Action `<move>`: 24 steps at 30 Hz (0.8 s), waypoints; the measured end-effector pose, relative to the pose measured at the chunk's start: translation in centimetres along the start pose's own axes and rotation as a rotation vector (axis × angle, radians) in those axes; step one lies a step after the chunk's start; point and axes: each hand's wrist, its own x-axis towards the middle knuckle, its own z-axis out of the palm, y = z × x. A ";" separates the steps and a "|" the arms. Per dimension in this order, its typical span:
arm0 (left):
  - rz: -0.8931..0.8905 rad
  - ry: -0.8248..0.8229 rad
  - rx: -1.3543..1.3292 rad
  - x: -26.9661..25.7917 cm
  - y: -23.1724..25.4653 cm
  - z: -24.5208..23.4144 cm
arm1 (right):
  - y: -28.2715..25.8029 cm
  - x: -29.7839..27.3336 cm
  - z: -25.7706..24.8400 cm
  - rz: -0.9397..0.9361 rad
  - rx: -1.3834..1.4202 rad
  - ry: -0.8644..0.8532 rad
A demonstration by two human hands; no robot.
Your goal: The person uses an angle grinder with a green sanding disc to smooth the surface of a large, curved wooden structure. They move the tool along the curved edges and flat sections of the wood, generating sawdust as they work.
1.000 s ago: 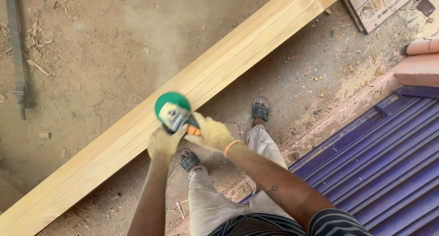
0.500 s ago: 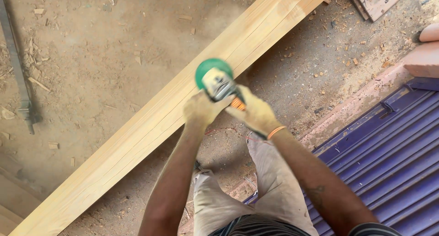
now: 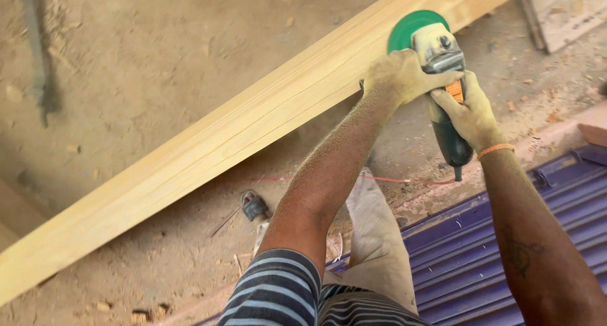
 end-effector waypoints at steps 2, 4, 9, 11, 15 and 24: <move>-0.044 -0.014 -0.033 -3.8 -3.3 -1.0 | -1.4 -2.0 3.5 -0.042 0.027 -0.045; -0.108 -0.040 -0.069 -8.5 -7.2 -2.4 | -3.1 -4.3 7.9 -0.035 -0.053 -0.091; -0.295 -0.051 -0.092 -20.6 -18.0 -6.0 | -7.4 -10.5 20.8 -0.004 -0.117 -0.209; -0.328 -0.019 -0.101 -25.0 -22.7 -7.1 | -8.7 -12.7 26.0 -0.171 -0.232 -0.233; -0.385 -0.001 -0.093 -32.5 -31.6 -9.2 | -11.3 -17.3 36.4 -0.038 -0.226 -0.294; -0.539 0.078 -0.125 -46.9 -46.5 -12.2 | -14.4 -24.5 53.7 -0.197 -0.300 -0.438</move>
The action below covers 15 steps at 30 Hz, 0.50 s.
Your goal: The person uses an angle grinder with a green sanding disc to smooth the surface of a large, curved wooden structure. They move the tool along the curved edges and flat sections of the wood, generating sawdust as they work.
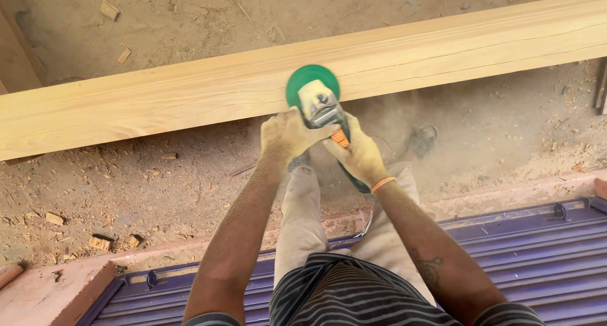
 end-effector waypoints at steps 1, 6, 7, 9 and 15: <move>-0.031 -0.029 -0.002 -0.3 -2.0 -0.6 | -0.9 0.2 1.9 0.024 -0.018 -0.014; -0.103 0.040 0.152 -0.4 -12.8 -1.6 | -5.8 1.4 10.2 0.076 -0.156 -0.088; -0.115 0.083 0.139 -0.8 -15.0 -1.4 | -6.6 1.7 11.5 0.115 -0.188 -0.136; -0.190 0.097 0.070 -1.4 -18.5 -1.5 | -8.1 2.4 13.7 0.104 -0.229 -0.229; -0.135 0.180 0.073 -1.5 -17.1 -1.0 | -6.8 1.8 12.3 0.054 -0.222 -0.181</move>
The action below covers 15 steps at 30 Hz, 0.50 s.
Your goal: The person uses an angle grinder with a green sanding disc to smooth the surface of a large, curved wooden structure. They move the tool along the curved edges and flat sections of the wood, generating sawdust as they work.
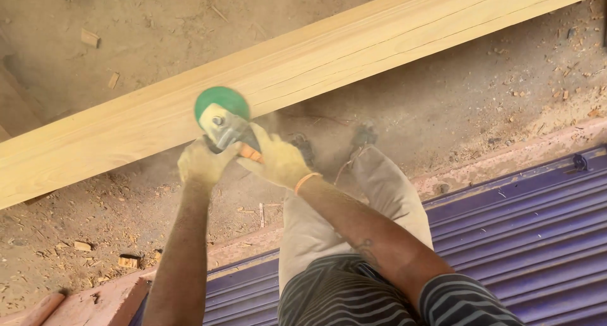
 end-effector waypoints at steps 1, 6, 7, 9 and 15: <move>0.005 -0.003 0.036 -0.1 2.4 0.1 | 1.2 -0.4 -1.3 0.023 0.019 0.009; 0.128 -0.228 0.079 0.3 19.8 1.2 | 11.1 -4.2 -11.8 -0.007 0.166 0.241; 0.185 -0.231 0.044 0.4 23.4 1.5 | 13.3 -4.8 -14.3 0.022 0.195 0.267; 0.270 -0.261 -0.007 0.9 30.7 2.8 | 17.4 -6.1 -19.1 0.066 0.189 0.322; 0.543 -0.300 -0.108 2.7 46.5 8.2 | 28.6 -8.1 -28.8 0.133 0.284 0.472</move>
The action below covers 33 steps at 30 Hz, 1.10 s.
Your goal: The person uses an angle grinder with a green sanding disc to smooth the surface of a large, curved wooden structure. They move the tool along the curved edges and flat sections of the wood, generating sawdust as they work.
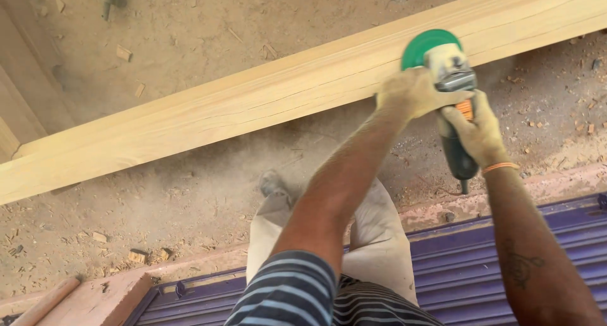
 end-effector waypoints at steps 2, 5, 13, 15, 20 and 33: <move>0.009 0.017 -0.009 1.4 1.2 0.9 | 1.9 0.6 -0.9 -0.033 0.053 -0.001; 0.004 0.067 -0.002 0.1 -1.0 1.0 | 2.0 -0.2 1.2 0.004 0.271 -0.041; -0.044 0.088 -0.051 -13.4 -16.7 -5.0 | -7.5 -7.6 17.9 0.056 0.115 -0.073; -0.054 0.145 -0.042 -17.4 -21.6 -7.3 | -11.1 -9.2 23.4 0.034 0.121 -0.087; -0.148 0.146 -0.078 -28.2 -34.5 -11.8 | -19.5 -14.5 36.5 0.059 0.025 -0.176; -0.463 0.181 0.027 -46.6 -59.8 -19.8 | -33.4 -21.8 62.8 -0.085 -0.186 -0.395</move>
